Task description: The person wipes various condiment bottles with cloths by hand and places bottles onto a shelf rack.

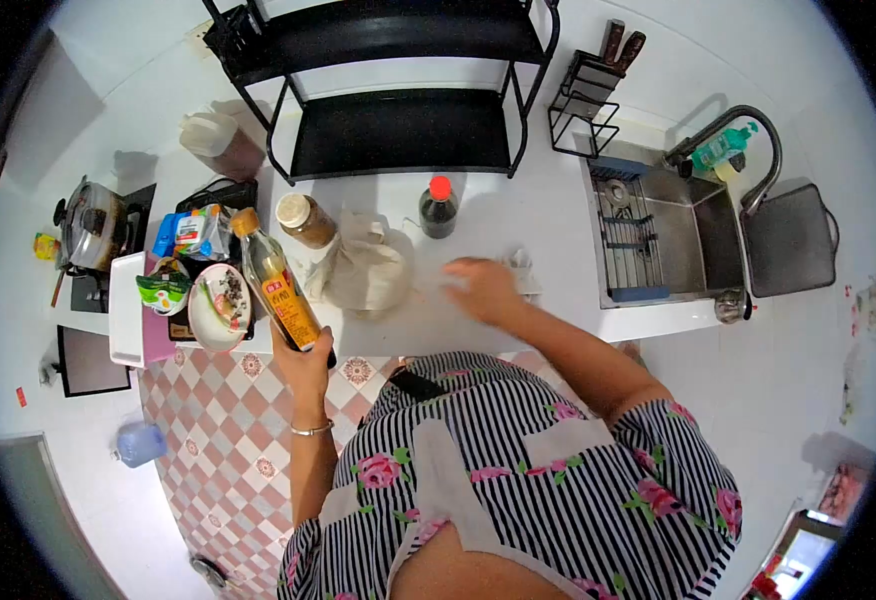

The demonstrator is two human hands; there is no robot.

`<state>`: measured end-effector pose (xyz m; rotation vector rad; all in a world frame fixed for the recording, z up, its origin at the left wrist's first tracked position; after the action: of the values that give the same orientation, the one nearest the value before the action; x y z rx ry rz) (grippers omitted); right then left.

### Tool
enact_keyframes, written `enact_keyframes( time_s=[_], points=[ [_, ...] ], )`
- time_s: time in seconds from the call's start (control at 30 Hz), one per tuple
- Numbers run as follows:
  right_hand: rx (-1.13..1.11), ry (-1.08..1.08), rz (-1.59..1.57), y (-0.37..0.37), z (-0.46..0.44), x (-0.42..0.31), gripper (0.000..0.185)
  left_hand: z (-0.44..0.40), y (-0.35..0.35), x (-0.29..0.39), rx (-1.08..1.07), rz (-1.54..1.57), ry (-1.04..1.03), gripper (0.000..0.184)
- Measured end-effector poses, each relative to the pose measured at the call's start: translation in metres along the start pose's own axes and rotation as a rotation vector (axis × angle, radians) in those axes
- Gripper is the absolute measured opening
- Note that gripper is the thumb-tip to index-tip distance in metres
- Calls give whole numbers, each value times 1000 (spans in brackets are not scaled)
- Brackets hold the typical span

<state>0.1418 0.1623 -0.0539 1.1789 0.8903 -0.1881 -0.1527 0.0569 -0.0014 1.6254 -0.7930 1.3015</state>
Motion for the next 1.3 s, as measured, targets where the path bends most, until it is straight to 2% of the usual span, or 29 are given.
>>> enact_keyframes(
  time_s=[0.03, 0.1, 0.2, 0.3, 0.4, 0.5, 0.6, 0.67, 0.77, 0.83, 0.87, 0.9, 0.93, 1.0, 1.1, 1.13, 1.23, 1.27, 1.3],
  points=[
    [24, -290, 117, 30, 21, 31, 43, 2, -8, -3, -54, 29, 43, 51],
    [91, -407, 186, 70, 58, 69, 42, 9, -22, -1, -164, 80, 126, 48],
    [170, -274, 313, 60, 88, 68, 37, 13, -44, 8, -217, 105, 156, 45],
    [109, -269, 355, 33, 88, 98, 27, 13, -64, 13, -302, 114, 137, 46],
    [195, -265, -71, 55, 87, 115, 23, 17, -81, 20, -382, 58, 153, 48],
    [280, -389, -255, 97, 98, 118, 27, 23, -105, 22, -526, 95, 125, 49],
    [292, -384, -719, 121, 108, 98, 25, 27, -125, 27, -601, -3, 67, 50],
    [464, -237, -1004, 166, 113, 36, 25, 33, -135, 40, -613, -49, -21, 50],
    [642, 0, -1391, 196, 116, -60, 25, 37, -152, 61, -676, -134, -73, 51],
    [356, 232, -1077, 171, 110, -78, 27, 40, -164, 52, -689, -116, -53, 51],
    [300, 491, -762, 172, 97, -107, 27, 42, -168, 54, -682, -156, -80, 51],
    [346, 532, -582, 167, 87, -119, 27, 43, -171, 57, -672, -196, -106, 51],
    [405, 567, -406, 161, 78, -131, 28, 45, -181, 59, -751, -37, -20, 55],
    [724, 243, -353, 160, 81, -113, 28, 52, -183, 87, -692, -112, -175, 60],
    [887, -28, -413, 161, 85, -77, 39, 54, -178, 92, -626, -263, -334, 67],
    [902, -53, -419, 158, 87, -73, 42, 56, -177, 89, -606, -307, -343, 68],
    [824, -113, -1128, 120, 71, -46, 40, 56, -176, 88, -530, -452, -384, 67],
    [689, -157, -1370, 110, 67, -55, 38, 55, -178, 90, -544, -452, -391, 67],
    [651, -136, -1360, 109, 65, -54, 37, 55, -178, 92, -558, -453, -399, 66]
  ],
)
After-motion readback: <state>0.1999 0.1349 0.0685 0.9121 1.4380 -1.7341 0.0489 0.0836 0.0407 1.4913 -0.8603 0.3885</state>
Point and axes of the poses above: each hand's wrist, its own z-axis away from the middle knuckle, its own y-axis out of the back of the hand, x = y × z, the point moved 8 cm from there along -z, towards the middle knuckle, and after that the axes turned 9 degrees about -x, right-handed, at the moved point
